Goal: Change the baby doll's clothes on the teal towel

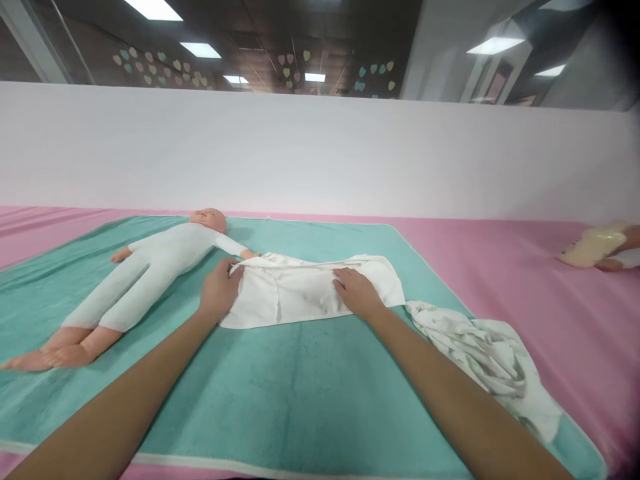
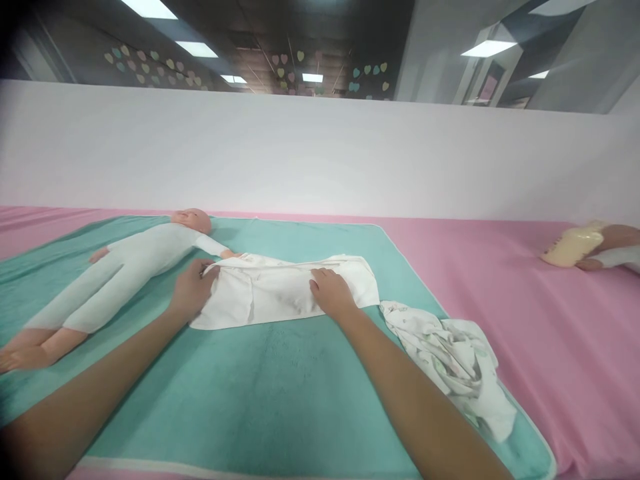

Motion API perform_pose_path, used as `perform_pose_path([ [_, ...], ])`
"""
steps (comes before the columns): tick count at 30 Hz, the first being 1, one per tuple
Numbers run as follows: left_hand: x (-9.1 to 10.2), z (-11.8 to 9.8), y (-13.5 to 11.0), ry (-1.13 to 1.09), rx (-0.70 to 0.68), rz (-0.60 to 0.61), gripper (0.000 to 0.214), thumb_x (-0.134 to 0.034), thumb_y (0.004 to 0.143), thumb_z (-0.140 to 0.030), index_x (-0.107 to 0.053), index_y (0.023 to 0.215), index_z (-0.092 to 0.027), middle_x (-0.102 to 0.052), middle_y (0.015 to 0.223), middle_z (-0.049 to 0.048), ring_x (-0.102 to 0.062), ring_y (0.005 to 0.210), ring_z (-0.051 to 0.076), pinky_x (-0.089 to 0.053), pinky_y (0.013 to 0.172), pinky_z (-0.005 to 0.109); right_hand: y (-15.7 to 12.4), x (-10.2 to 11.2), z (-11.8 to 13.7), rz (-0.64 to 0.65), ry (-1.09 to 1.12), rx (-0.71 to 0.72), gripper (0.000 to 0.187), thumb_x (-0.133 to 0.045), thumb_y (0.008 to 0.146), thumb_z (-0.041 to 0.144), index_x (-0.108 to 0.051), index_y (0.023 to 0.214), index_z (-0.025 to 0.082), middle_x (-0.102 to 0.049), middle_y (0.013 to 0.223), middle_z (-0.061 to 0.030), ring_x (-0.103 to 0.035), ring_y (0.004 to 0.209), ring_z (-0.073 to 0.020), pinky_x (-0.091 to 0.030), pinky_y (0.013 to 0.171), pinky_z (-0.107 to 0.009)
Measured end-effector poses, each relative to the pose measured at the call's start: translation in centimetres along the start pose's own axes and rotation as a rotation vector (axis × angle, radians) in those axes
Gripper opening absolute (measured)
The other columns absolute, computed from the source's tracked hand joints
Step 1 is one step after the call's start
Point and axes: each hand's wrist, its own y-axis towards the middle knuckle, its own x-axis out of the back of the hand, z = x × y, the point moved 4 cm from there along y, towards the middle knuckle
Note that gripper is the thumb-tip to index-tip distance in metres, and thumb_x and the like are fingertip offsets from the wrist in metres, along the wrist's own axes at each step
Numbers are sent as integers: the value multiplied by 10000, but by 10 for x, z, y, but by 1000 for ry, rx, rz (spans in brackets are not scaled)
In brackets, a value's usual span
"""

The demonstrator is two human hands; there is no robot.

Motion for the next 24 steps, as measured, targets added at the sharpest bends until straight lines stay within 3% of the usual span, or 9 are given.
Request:
perform_pose_path([
  [6, -6, -1, 1, -13, -65, -14, 364, -480, 824, -304, -491, 1174, -201, -606, 1065, 66, -587, 926, 236, -465, 806, 379, 4, -3, -20, -39, -86, -48, 335, -433, 894, 316, -536, 1180, 174, -554, 1233, -74, -440, 1180, -203, -301, 1007, -324],
  [11, 0, -14, -5, 45, -329, -123, 285, -454, 819, -194, -529, 1092, -161, -555, 1115, 100, -522, 1048, 242, -448, 892, 384, 5, -4, -14, -59, -153, -37, 348, -456, 884, 320, -535, 1197, 191, -578, 1156, -76, -457, 1128, -214, -283, 1000, -351],
  [16, 8, -32, -18, 83, -564, -209, 216, -438, 859, -196, -560, 1037, -188, -578, 1070, 71, -506, 1030, 235, -424, 923, 389, 4, 3, -2, -67, -183, 43, 249, -414, 910, 289, -623, 1007, 197, -606, 990, -59, -502, 1010, -187, -296, 955, -330],
  [20, 5, -44, -26, 97, -720, -171, 207, -429, 877, -180, -579, 1018, -200, -608, 1034, 55, -530, 1012, 212, -430, 917, 369, 4, 0, 3, -4, -193, 103, 350, -349, 937, 289, -641, 772, 190, -603, 820, -40, -524, 845, -166, -329, 867, -325],
  [24, -5, -57, -37, 79, -835, -37, 247, -406, 891, -170, -594, 1051, -187, -623, 1078, 51, -531, 1064, 191, -424, 957, 359, 9, -6, 4, -36, -175, 110, 332, -358, 934, 289, -627, 780, 172, -595, 856, -53, -513, 873, -169, -353, 810, -289],
])
